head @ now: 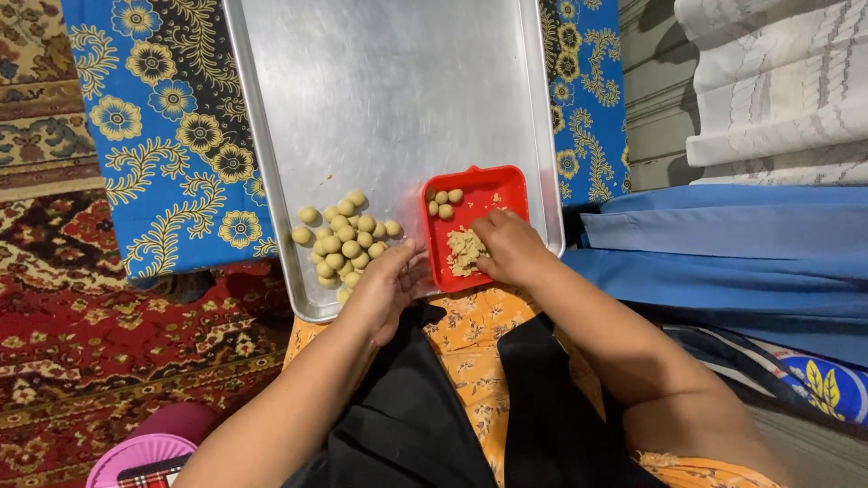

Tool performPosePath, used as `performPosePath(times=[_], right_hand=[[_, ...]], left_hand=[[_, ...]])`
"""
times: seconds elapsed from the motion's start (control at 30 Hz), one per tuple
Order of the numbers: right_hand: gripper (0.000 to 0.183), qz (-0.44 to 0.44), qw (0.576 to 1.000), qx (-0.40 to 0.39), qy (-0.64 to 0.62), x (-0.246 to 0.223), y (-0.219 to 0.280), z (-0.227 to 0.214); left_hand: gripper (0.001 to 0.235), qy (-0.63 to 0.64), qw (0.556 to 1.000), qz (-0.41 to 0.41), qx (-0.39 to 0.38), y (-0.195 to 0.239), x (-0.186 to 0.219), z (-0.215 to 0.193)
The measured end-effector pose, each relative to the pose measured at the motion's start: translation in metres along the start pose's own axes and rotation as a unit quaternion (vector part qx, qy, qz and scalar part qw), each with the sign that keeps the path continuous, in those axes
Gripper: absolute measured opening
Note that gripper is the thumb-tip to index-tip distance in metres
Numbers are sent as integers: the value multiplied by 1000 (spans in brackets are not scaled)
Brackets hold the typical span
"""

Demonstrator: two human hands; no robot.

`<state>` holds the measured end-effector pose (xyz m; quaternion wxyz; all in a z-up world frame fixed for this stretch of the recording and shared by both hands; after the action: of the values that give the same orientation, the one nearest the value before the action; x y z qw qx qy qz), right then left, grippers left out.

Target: The person takes small portions of dough from a red container and rolls them between their palms to form smooth balls, placing the finished balls onto a metal tray. The process is repeated continuously throughout the clip.

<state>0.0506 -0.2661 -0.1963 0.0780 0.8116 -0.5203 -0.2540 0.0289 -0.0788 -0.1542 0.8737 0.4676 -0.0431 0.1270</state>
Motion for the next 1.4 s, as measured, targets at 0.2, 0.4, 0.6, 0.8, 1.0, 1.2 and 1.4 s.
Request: performPosePath(times=[0.2, 0.4, 0.6, 0.8, 1.0, 1.2, 1.4], right_hand=[[40, -19, 999, 7, -35, -10, -2, 1], [33, 2, 980, 52, -191, 12, -6, -7], [55, -9, 972, 34, -233, -8, 7, -36], [36, -67, 970, 89, -217, -30, 21, -67], [26, -38, 977, 71, -195, -26, 20, -35], [21, -120, 984, 123, -53, -44, 5, 10], [23, -86, 983, 145, -77, -32, 1, 20]], left_hand=[[62, 1, 1000, -8, 8, -3, -2, -4], [59, -3, 1000, -14, 11, -8, -6, -11], [64, 10, 1000, -15, 5, -3, -2, -6], [74, 8, 1000, -9, 2, 20, 11, 13], [74, -5, 1000, -14, 5, 11, 4, 11], [75, -12, 1000, -14, 9, -2, -3, -2], [72, -15, 1000, -15, 13, 1, -2, 5]])
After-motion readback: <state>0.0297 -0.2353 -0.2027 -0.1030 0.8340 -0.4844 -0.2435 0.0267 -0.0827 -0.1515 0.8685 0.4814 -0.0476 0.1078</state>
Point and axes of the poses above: each hand's wrist, its own y-axis away from the middle knuckle, its own z-axis out of the palm, x = y × z, the point moved 10 cm from there along -y, towards the middle knuckle, and after that the axes turned 12 degrees about -z, right-handed, at the moved point
